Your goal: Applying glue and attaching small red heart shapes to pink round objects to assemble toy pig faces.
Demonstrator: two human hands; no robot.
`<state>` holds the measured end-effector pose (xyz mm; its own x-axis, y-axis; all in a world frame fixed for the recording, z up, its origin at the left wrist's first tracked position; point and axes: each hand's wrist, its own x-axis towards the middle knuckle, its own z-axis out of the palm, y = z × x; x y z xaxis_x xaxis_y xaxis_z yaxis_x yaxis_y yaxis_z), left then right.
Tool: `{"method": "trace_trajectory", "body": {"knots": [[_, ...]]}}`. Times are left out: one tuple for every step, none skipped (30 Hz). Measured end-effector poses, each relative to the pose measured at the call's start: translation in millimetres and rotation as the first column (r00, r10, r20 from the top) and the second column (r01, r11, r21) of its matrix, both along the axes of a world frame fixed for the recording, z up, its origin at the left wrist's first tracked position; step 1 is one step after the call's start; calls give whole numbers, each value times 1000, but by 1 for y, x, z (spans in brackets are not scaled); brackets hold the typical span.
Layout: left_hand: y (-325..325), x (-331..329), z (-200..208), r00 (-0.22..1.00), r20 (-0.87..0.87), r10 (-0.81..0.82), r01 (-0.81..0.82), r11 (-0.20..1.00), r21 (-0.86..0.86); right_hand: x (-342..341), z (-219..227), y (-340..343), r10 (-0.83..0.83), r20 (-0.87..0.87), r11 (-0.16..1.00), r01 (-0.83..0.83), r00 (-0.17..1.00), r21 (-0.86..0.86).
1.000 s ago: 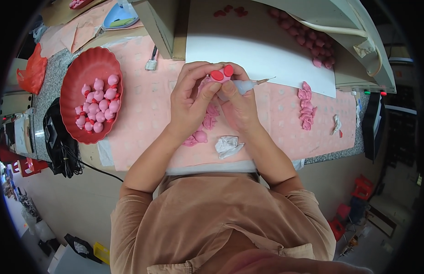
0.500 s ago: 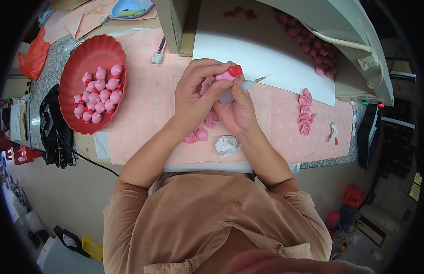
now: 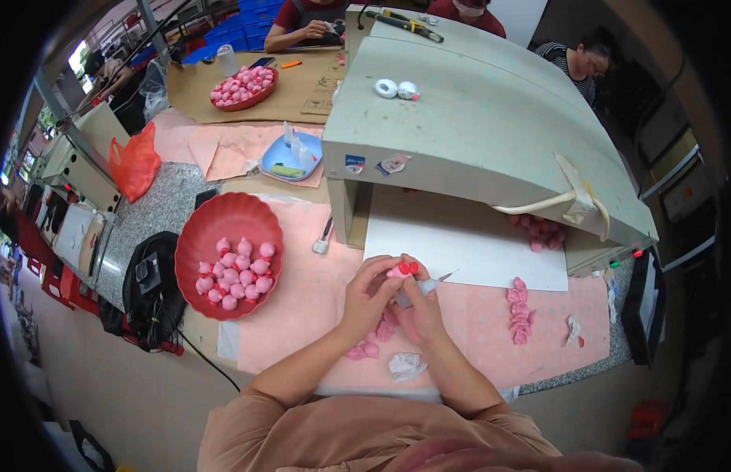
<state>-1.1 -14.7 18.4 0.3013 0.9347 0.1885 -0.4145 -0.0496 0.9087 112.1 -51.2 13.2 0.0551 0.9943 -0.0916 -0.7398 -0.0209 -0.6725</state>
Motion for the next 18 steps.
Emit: {"method": "trace_trajectory", "body": {"knots": [[-2,-1,5,997,65,-38,48,985,-164,-2,4,1,-9,43,1000,9,999,-9],[-2,-1,5,995,88,-52,63,991,-122,-2,5,-1,-36,-7,999,36,999,-9],[0,0,3,993,105,-53,60,995,-73,-2,6,0,-48,-61,999,48,997,-6],[2,5,-2,991,132,-24,29,999,-33,-1,3,2,-51,-100,999,53,994,12],[5,8,-2,986,157,-52,51,999,8,2,-2,2,-66,-92,998,67,994,15],[8,10,-4,986,139,-96,95,995,14,5,-6,4,-85,-82,996,87,993,21],[10,12,-3,989,126,-72,60,994,92,5,-4,5,-80,-65,996,81,995,22],[9,11,-4,981,171,-88,77,995,71,4,-1,4,-81,-45,996,82,996,24],[8,11,-3,987,142,-74,63,995,76,5,-1,3,-74,-25,997,75,997,34],[7,9,-1,991,114,-64,54,995,82,4,-2,3,-72,-4,996,72,997,46],[6,7,0,991,123,-60,51,995,82,3,-3,3,-63,-1,996,63,998,58],[5,6,0,992,119,-49,40,996,79,2,-3,2,-52,-5,997,52,999,55],[4,6,1,991,119,-58,50,997,66,1,-2,1,-53,0,997,53,999,63],[3,6,0,990,121,-75,69,996,53,1,-2,-1,-62,7,996,61,998,70],[3,8,0,988,126,-93,87,995,50,3,-2,-3,-80,11,995,79,997,67],[3,11,-1,989,121,-85,78,995,63,3,-1,-4,-85,5,994,84,996,70],[3,14,-3,989,120,-88,79,994,76,4,1,-4,-101,3,992,101,995,74],[4,14,0,993,84,-83,76,994,84,2,4,-4,-144,-20,988,145,989,52]]}}
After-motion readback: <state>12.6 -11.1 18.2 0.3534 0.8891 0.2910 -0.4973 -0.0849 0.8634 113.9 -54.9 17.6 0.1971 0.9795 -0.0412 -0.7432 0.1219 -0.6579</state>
